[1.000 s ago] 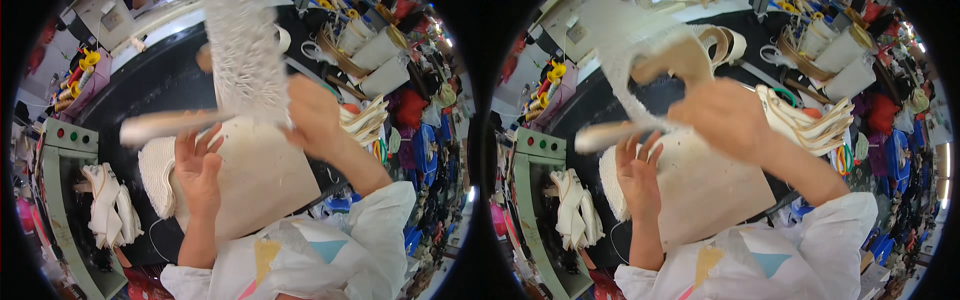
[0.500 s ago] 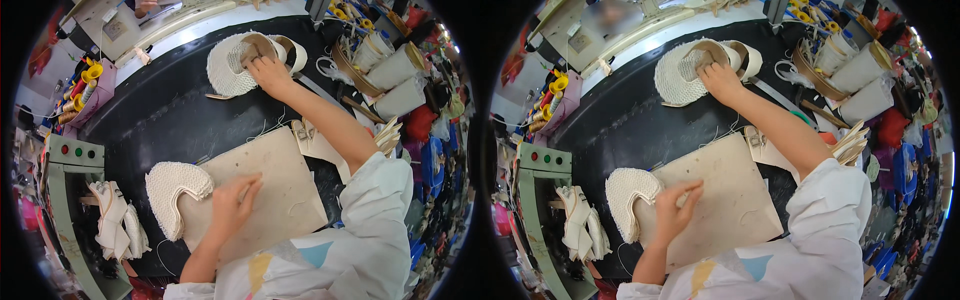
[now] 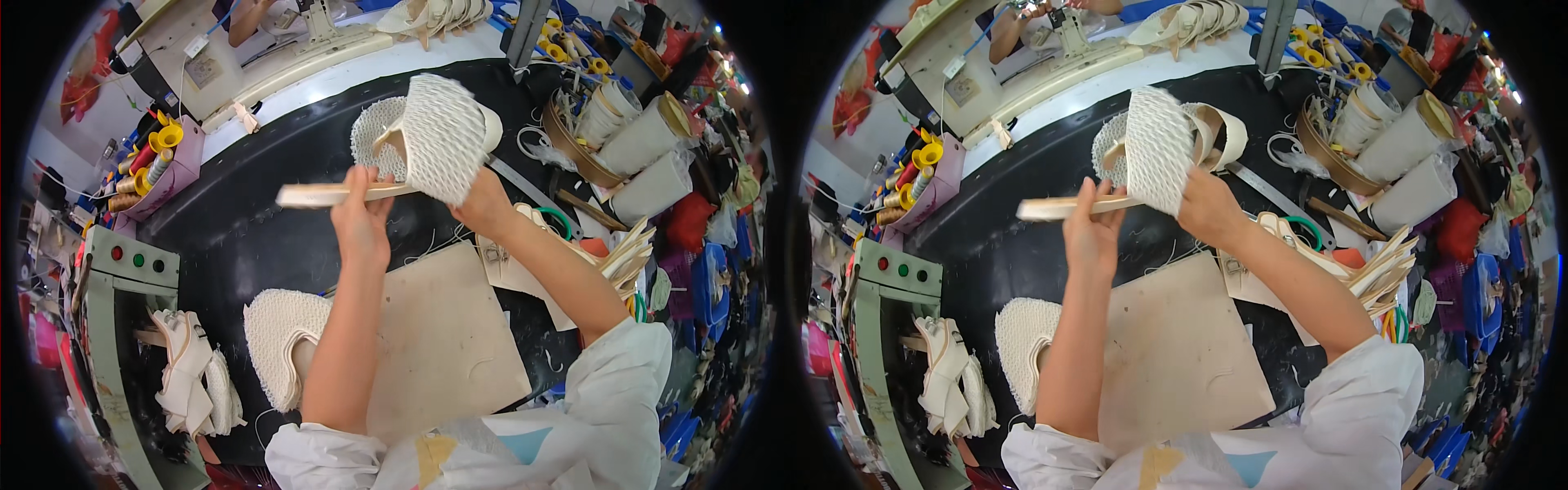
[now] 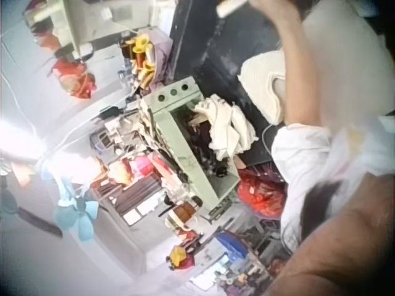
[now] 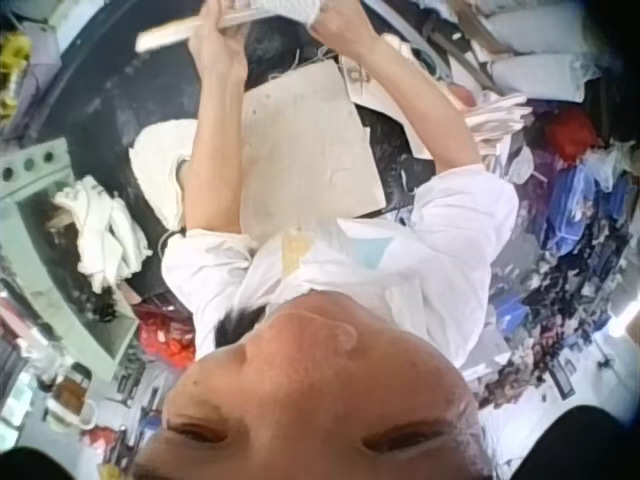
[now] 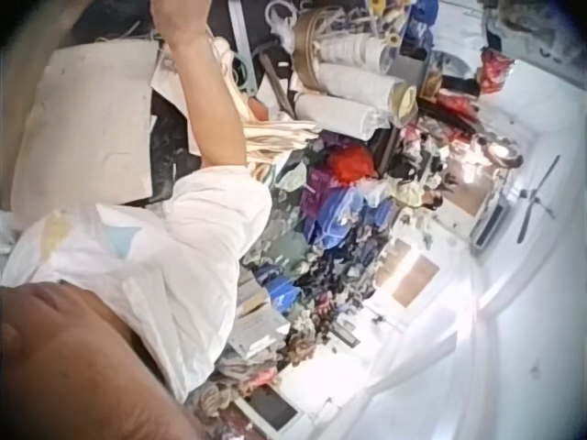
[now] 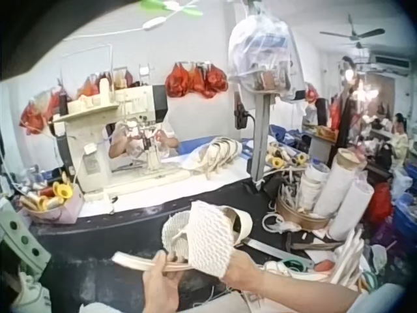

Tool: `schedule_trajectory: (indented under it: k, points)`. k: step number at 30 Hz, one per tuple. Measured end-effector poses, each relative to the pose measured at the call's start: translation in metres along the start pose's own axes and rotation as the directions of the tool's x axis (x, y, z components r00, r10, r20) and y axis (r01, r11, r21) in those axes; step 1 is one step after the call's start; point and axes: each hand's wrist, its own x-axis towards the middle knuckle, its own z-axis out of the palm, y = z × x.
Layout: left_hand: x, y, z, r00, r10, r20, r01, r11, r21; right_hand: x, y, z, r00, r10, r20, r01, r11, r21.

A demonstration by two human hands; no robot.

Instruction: Manually assembling shoe components by fitting white mesh uppers onto cream-colored soles and securing them.

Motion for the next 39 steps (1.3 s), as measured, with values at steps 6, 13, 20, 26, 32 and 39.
schedule_trajectory:
  k: [6,13,20,26,32,39]
  points:
    - [0.071,0.04,-0.009,0.998,-0.019,-0.059,0.016,0.999,-0.049,0.029,0.014,0.023,0.989,0.006,0.148,0.019,0.986,-0.163]
    - [0.009,0.009,-0.006,0.238,0.745,0.624,-0.768,-0.249,0.59,0.021,0.044,0.087,0.774,0.283,0.566,-0.071,0.928,-0.366]
    - [0.063,-0.034,-0.061,0.88,0.051,0.473,-0.433,-0.323,0.841,0.025,0.017,0.031,0.957,0.122,0.263,-0.144,0.987,0.065]
    - [0.012,-0.001,-0.011,0.777,0.12,0.618,-0.587,-0.216,0.78,-0.063,-0.06,-0.139,0.454,0.609,0.65,-0.486,0.781,-0.392]
    - [-0.101,-0.004,0.002,0.837,0.003,0.548,-0.496,0.428,0.755,-0.123,-0.077,-0.155,0.499,0.781,0.375,-0.741,0.609,-0.282]
    - [-0.205,-0.061,-0.016,0.649,-0.064,0.758,-0.757,-0.157,0.635,-0.152,-0.124,-0.146,0.694,0.657,0.295,-0.496,0.733,-0.465]
